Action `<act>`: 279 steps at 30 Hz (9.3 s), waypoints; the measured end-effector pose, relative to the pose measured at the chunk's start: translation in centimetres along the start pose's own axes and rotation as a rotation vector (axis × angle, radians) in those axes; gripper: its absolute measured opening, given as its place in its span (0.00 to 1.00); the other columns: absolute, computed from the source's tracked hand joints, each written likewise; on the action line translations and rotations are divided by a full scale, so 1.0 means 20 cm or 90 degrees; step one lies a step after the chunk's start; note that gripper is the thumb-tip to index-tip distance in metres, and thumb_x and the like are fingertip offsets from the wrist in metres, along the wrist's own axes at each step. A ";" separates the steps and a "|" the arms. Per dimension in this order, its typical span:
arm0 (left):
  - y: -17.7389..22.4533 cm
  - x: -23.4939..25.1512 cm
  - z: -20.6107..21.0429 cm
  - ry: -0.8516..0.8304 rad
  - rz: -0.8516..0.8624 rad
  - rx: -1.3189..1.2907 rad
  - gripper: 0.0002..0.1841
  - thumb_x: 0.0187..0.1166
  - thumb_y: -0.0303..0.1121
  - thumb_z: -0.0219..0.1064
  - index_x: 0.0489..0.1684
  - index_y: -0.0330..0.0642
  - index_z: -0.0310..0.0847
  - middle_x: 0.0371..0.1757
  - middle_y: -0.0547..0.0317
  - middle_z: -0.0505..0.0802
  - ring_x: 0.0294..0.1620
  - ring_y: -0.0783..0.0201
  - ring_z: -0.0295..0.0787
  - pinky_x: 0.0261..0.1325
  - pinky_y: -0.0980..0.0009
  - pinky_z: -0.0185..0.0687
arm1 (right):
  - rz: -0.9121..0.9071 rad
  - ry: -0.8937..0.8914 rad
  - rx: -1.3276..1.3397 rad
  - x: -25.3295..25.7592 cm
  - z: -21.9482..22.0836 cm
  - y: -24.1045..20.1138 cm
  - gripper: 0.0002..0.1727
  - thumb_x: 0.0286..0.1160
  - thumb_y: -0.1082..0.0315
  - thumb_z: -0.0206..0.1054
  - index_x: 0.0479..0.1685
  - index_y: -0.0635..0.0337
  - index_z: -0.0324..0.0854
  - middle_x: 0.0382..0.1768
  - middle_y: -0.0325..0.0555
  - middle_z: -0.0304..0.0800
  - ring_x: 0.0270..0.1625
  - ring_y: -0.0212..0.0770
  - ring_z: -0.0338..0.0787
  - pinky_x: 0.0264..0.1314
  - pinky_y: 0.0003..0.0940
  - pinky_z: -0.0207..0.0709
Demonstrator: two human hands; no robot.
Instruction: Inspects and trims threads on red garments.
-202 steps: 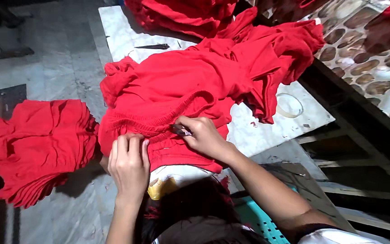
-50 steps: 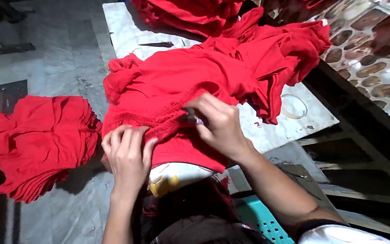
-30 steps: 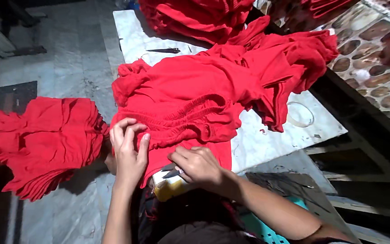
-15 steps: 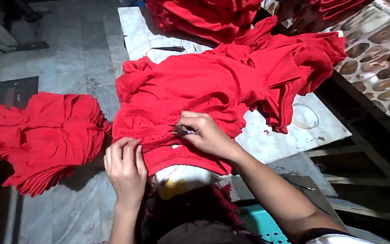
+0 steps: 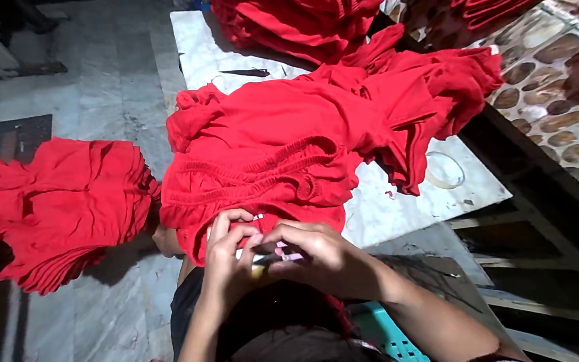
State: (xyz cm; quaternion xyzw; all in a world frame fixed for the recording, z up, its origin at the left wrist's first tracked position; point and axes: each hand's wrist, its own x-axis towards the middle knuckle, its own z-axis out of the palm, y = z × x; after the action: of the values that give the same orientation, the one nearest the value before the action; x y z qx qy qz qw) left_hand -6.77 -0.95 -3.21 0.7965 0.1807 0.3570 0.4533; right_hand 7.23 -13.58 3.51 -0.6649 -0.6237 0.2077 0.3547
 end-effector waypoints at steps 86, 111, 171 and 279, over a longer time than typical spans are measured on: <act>-0.09 0.05 -0.06 0.072 0.113 0.076 0.15 0.87 0.35 0.54 0.34 0.34 0.80 0.53 0.51 0.87 0.58 0.75 0.82 0.62 0.85 0.74 | -0.211 0.227 -0.197 -0.03 0.21 0.12 0.09 0.72 0.69 0.64 0.28 0.60 0.86 0.18 0.43 0.80 0.18 0.37 0.78 0.20 0.29 0.68; -0.09 0.04 -0.22 0.085 0.139 0.359 0.23 0.84 0.52 0.59 0.30 0.42 0.86 0.55 0.42 0.89 0.77 0.37 0.71 0.81 0.38 0.47 | -0.096 0.202 -0.405 -0.01 0.03 0.13 0.09 0.67 0.71 0.60 0.33 0.61 0.87 0.25 0.48 0.89 0.20 0.45 0.86 0.18 0.39 0.68; 0.01 -0.06 -0.01 0.016 0.218 0.472 0.12 0.79 0.30 0.63 0.37 0.34 0.93 0.49 0.47 0.97 0.50 0.52 0.96 0.48 0.67 0.88 | -0.002 0.254 -0.284 0.23 0.07 0.31 0.12 0.58 0.79 0.73 0.44 0.66 0.89 0.38 0.55 0.88 0.27 0.51 0.89 0.21 0.47 0.79; -0.05 0.05 -0.05 0.012 0.018 -0.023 0.14 0.66 0.26 0.68 0.49 0.33 0.90 0.46 0.57 0.96 0.51 0.80 0.91 0.59 0.83 0.82 | -0.053 0.316 -0.472 0.05 0.23 0.09 0.13 0.81 0.63 0.61 0.42 0.61 0.89 0.26 0.47 0.87 0.23 0.45 0.85 0.21 0.34 0.70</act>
State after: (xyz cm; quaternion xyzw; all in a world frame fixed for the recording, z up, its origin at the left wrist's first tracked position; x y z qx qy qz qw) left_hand -6.79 0.84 -3.17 0.7872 0.1676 0.3740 0.4608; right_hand 5.29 -11.59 -0.59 -0.7510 -0.5782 -0.2102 0.2398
